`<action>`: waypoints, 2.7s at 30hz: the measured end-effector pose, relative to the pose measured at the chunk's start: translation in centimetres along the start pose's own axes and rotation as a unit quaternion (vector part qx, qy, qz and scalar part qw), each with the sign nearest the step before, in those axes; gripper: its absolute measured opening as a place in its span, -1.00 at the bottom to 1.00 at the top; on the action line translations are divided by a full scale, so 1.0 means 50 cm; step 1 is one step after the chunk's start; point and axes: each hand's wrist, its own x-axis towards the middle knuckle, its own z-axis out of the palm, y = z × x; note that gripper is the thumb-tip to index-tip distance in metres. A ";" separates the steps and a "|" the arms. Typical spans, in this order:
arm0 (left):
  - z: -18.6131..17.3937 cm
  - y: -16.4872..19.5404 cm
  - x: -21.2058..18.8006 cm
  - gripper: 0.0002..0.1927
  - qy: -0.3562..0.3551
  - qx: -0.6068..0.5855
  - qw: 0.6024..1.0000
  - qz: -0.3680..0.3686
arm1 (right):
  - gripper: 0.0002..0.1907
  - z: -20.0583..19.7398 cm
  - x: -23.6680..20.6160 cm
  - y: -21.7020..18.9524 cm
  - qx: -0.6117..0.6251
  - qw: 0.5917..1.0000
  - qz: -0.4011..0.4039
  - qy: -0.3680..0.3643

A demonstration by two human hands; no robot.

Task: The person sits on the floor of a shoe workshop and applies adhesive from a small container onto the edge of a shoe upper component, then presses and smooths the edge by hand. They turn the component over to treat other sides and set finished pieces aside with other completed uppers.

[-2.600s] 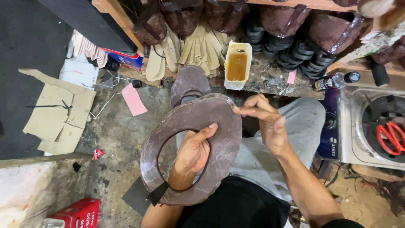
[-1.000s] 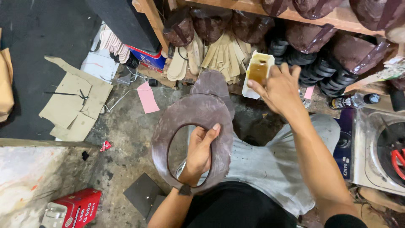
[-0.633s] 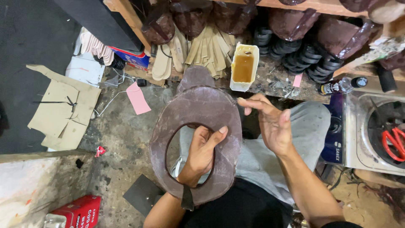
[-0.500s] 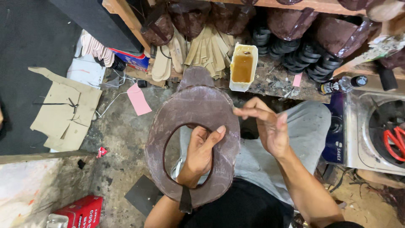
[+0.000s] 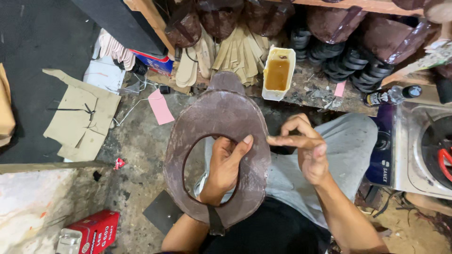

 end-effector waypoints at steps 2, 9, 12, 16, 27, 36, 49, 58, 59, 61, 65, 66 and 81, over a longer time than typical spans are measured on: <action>-0.003 0.007 0.002 -0.85 0.013 0.023 1.000 0.006 | 0.01 0.004 -0.005 -0.008 -0.037 0.999 -0.026 0.018; 0.015 0.018 0.009 -0.80 0.036 0.073 0.996 0.032 | 0.01 -0.008 -0.011 -0.015 -0.176 0.983 -0.057 -0.018; -0.007 0.036 0.024 -0.73 0.013 0.045 0.999 0.007 | -0.02 -0.004 -0.026 -0.006 -0.123 0.991 -0.046 0.008; -0.032 0.028 0.036 -0.72 -0.003 -0.048 0.997 -0.059 | -0.06 -0.006 -0.035 0.007 -0.062 0.996 -0.006 0.056; -0.014 -0.029 0.012 -0.56 0.071 0.275 0.959 0.008 | -0.16 0.013 -0.012 -0.007 -0.232 0.971 -0.052 -0.036; 0.007 -0.020 0.018 -0.49 0.090 0.365 0.926 0.044 | -0.15 0.000 -0.009 -0.027 -0.340 0.934 -0.113 -0.005; 0.012 -0.022 0.029 -0.58 0.078 0.322 0.940 0.087 | -0.20 -0.005 -0.013 -0.022 -0.388 0.910 -0.146 -0.018; -0.052 -0.046 0.083 -0.76 0.139 0.303 0.910 0.247 | -0.35 0.027 -0.093 -0.011 -0.024 0.999 -0.019 0.027; -0.050 -0.058 0.091 -0.76 0.158 0.320 0.901 0.247 | -0.11 0.035 -0.099 -0.011 0.035 0.999 0.011 0.020; -0.034 -0.085 0.104 -0.74 0.194 0.354 0.881 0.246 | 0.25 0.058 -0.113 -0.012 0.017 0.999 0.039 0.007; 0.005 -0.118 0.109 -0.73 0.153 0.328 0.924 0.126 | 0.57 0.083 -0.142 -0.021 0.174 0.954 0.210 0.123; 0.015 -0.120 0.108 -0.76 0.127 0.304 0.935 0.128 | 0.52 0.080 -0.146 -0.021 0.145 0.958 0.191 0.158; -0.121 -0.203 0.187 -0.28 -0.073 0.726 0.673 0.124 | 0.27 -0.227 -0.379 -0.188 -0.261 0.722 0.114 0.631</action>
